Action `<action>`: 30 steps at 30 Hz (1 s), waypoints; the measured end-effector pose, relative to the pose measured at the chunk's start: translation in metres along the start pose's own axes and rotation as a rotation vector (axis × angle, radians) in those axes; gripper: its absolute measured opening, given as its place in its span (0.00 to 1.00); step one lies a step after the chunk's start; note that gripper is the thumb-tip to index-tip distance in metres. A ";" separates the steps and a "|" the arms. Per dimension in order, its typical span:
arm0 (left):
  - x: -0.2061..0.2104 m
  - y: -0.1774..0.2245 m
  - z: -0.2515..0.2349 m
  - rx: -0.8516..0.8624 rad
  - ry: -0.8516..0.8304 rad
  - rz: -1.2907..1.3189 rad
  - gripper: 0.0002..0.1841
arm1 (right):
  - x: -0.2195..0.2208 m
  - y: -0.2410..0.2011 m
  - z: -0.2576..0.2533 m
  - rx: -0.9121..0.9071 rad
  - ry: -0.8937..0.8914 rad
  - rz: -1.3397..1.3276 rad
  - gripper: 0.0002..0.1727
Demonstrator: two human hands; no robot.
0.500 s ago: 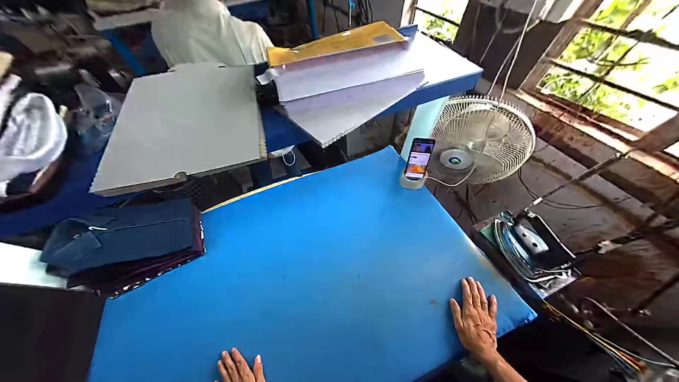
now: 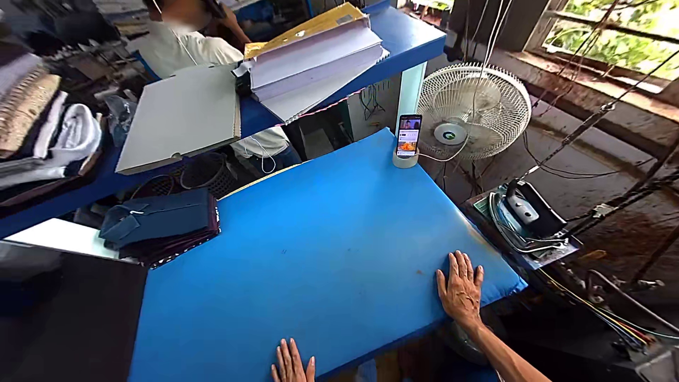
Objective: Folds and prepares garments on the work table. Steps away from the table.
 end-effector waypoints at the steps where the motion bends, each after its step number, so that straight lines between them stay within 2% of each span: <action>1: 0.000 -0.003 0.008 0.001 -0.007 -0.001 0.42 | 0.000 0.000 0.001 -0.003 0.000 -0.004 0.40; 4: -0.002 -0.012 0.021 0.026 -0.018 0.014 0.50 | 0.002 0.001 0.001 -0.012 0.000 -0.016 0.40; 7: -0.013 -0.022 0.018 0.063 -0.074 0.001 0.67 | 0.003 0.001 0.003 -0.009 -0.005 -0.021 0.39; 11: -0.024 -0.044 0.000 0.025 -0.124 -0.038 0.71 | 0.002 0.002 0.002 -0.015 0.006 -0.014 0.39; 16: -0.025 -0.049 -0.011 -0.006 -0.258 -0.037 0.64 | 0.002 0.002 0.002 -0.018 0.027 -0.023 0.38; 26: -0.027 -0.037 -0.005 0.042 -0.185 0.011 0.45 | 0.004 0.002 0.002 -0.011 0.034 -0.056 0.38; 30: -0.025 -0.036 -0.005 0.041 -0.173 0.035 0.47 | 0.004 0.005 0.004 -0.003 0.036 -0.060 0.37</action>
Point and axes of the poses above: each hand's wrist, its own z-axis away from the middle knuckle, its own x-axis out of the palm, y = z × x, the point moved 7 cm from there along -z, towards the middle knuckle, and after that the axes turned 13 degrees about -x, right-handed, at the moved point
